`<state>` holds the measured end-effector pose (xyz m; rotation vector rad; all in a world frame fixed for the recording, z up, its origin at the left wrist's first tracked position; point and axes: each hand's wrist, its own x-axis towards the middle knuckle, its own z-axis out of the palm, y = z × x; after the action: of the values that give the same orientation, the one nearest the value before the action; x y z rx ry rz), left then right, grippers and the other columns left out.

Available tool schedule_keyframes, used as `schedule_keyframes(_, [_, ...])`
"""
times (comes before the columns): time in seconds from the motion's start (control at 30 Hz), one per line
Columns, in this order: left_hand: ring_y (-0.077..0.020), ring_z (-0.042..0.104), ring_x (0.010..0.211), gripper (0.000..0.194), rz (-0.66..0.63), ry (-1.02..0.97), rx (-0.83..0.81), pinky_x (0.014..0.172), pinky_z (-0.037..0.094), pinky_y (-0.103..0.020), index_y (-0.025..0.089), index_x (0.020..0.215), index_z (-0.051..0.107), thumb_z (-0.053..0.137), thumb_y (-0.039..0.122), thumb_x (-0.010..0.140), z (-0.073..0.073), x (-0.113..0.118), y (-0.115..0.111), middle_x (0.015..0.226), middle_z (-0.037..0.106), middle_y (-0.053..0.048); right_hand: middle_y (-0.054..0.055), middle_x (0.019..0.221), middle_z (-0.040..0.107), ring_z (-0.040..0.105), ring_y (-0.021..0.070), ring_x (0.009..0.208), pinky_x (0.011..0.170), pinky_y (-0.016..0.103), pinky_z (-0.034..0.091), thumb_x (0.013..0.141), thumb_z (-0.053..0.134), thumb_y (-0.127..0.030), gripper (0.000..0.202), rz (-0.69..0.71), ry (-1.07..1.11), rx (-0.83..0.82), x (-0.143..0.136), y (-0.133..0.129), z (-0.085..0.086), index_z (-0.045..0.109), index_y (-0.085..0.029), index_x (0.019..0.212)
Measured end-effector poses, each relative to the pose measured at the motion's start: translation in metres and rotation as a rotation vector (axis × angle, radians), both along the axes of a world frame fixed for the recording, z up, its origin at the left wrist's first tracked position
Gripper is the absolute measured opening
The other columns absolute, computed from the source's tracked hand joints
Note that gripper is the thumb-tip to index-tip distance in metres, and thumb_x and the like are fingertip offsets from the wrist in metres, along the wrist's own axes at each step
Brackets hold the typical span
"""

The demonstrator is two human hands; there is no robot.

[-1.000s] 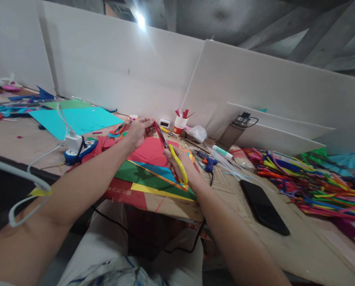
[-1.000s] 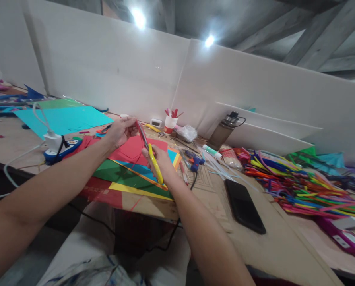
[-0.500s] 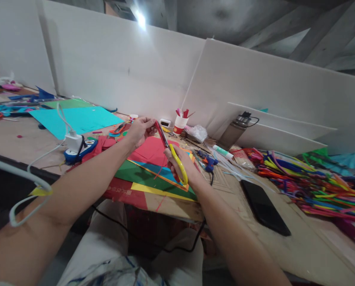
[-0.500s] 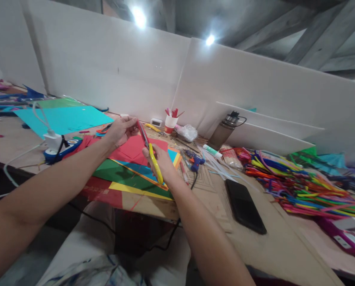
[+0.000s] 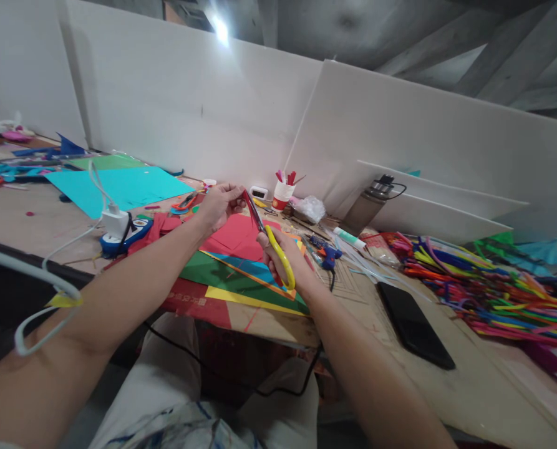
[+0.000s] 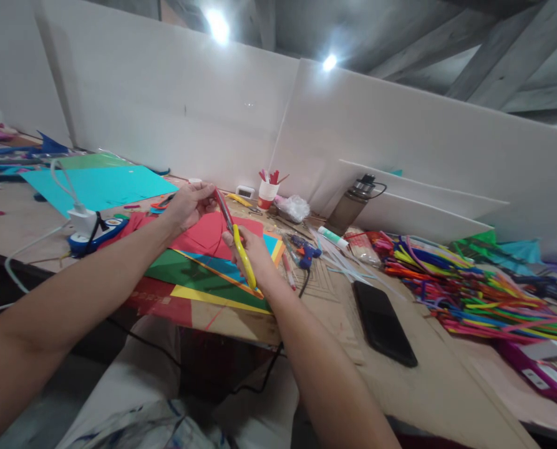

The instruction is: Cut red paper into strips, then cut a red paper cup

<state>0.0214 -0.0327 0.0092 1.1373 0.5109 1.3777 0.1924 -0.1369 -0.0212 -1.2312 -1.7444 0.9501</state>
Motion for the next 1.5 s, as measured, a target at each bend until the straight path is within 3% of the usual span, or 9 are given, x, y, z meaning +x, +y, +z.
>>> schedule_keyframes(0.6, [-0.0064, 0.056, 0.050, 0.014, 0.011, 0.009, 0.000, 0.052, 0.046, -0.018, 0.011, 0.070, 0.060, 0.066, 0.018, 0.081, -0.0008, -0.0009, 0.0025, 0.061, 0.062, -0.001, -0.005, 0.057, 0.052, 0.044, 0.0065, 0.034, 0.031, 0.017, 0.040, 0.084, 0.050, -0.064, 0.047, -0.001, -0.016, 0.008, 0.0003, 0.0012, -0.0005, 0.053, -0.020, 0.101])
schedule_keyframes(1.5, [-0.0071, 0.058, 0.051, 0.016, 0.002, 0.022, -0.050, 0.052, 0.046, -0.018, 0.011, 0.072, 0.060, 0.064, 0.021, 0.084, -0.0010, 0.0019, 0.0004, 0.062, 0.064, -0.002, -0.006, 0.056, 0.050, 0.042, 0.0064, 0.031, 0.028, 0.016, 0.036, 0.083, 0.052, -0.062, 0.047, -0.033, 0.033, -0.025, -0.0018, 0.0007, 0.0013, 0.054, -0.019, 0.102])
